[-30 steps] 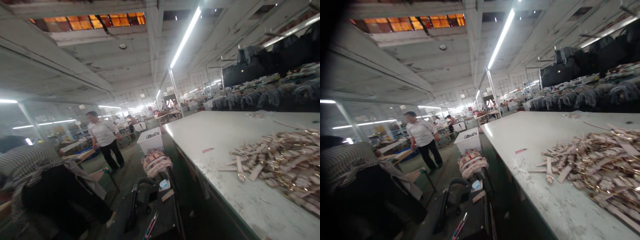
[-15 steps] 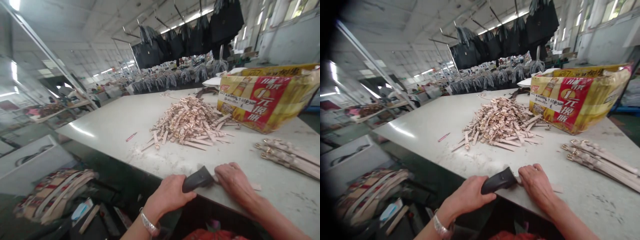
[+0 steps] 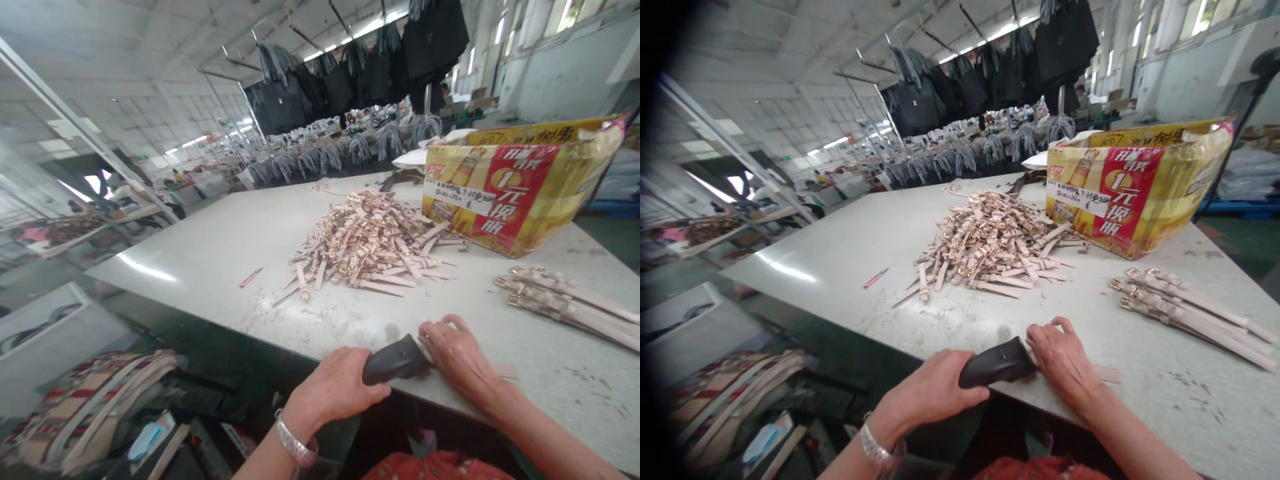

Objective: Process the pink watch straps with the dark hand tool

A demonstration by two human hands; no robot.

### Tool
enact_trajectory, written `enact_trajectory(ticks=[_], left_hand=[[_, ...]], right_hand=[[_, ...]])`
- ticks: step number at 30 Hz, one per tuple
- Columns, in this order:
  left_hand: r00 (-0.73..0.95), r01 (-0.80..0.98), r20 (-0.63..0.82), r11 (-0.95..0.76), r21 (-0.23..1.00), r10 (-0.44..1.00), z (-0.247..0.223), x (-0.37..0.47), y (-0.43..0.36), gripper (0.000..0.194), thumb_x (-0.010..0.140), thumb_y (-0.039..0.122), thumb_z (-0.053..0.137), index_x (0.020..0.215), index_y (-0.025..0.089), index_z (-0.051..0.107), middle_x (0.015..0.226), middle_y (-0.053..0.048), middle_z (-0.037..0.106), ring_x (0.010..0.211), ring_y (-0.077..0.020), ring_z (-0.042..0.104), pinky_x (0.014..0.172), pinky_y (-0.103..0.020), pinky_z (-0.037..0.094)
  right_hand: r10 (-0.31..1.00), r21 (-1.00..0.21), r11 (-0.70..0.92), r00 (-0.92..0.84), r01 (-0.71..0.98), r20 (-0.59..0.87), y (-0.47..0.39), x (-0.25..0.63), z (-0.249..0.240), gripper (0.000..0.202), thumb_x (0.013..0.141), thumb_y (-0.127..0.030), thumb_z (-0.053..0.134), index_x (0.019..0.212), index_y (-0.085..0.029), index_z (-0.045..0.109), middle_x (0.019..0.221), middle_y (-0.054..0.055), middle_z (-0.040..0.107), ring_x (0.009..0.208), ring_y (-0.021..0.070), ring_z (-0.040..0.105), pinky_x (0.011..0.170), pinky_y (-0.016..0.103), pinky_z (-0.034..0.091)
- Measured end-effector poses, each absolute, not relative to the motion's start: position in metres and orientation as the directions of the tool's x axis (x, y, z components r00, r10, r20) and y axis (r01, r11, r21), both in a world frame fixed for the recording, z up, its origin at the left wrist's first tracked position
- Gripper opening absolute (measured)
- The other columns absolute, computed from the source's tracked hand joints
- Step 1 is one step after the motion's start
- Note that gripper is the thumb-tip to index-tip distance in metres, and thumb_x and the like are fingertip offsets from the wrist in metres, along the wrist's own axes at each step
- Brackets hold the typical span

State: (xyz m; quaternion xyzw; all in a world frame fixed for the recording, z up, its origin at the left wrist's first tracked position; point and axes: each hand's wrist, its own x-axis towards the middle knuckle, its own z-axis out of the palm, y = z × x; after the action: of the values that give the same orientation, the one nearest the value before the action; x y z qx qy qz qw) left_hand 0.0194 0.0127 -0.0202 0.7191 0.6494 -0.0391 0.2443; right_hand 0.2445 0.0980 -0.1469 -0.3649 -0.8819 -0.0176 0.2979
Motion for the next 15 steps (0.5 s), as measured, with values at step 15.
enact_trajectory(ticks=[15], left_hand=[[0.156, 0.954, -0.394, -0.035, 0.298, 0.906, -0.018, 0.017, 0.018, 0.035, 0.077, 0.051, 0.055, 0.09, 0.021, 0.065, 0.087, -0.005, 0.07, 0.079, -0.0223, 0.065, 0.06, -0.026, 0.043]], right_hand=[[0.816, -0.58, 0.556, -0.524, 0.596, 0.244, 0.073, 0.284, -0.132, 0.015, 0.086, -0.028, 0.055, 0.095, -0.024, 0.067, 0.089, 0.006, 0.066, 0.087, 0.0233, 0.059, 0.077, 0.037, 0.046]])
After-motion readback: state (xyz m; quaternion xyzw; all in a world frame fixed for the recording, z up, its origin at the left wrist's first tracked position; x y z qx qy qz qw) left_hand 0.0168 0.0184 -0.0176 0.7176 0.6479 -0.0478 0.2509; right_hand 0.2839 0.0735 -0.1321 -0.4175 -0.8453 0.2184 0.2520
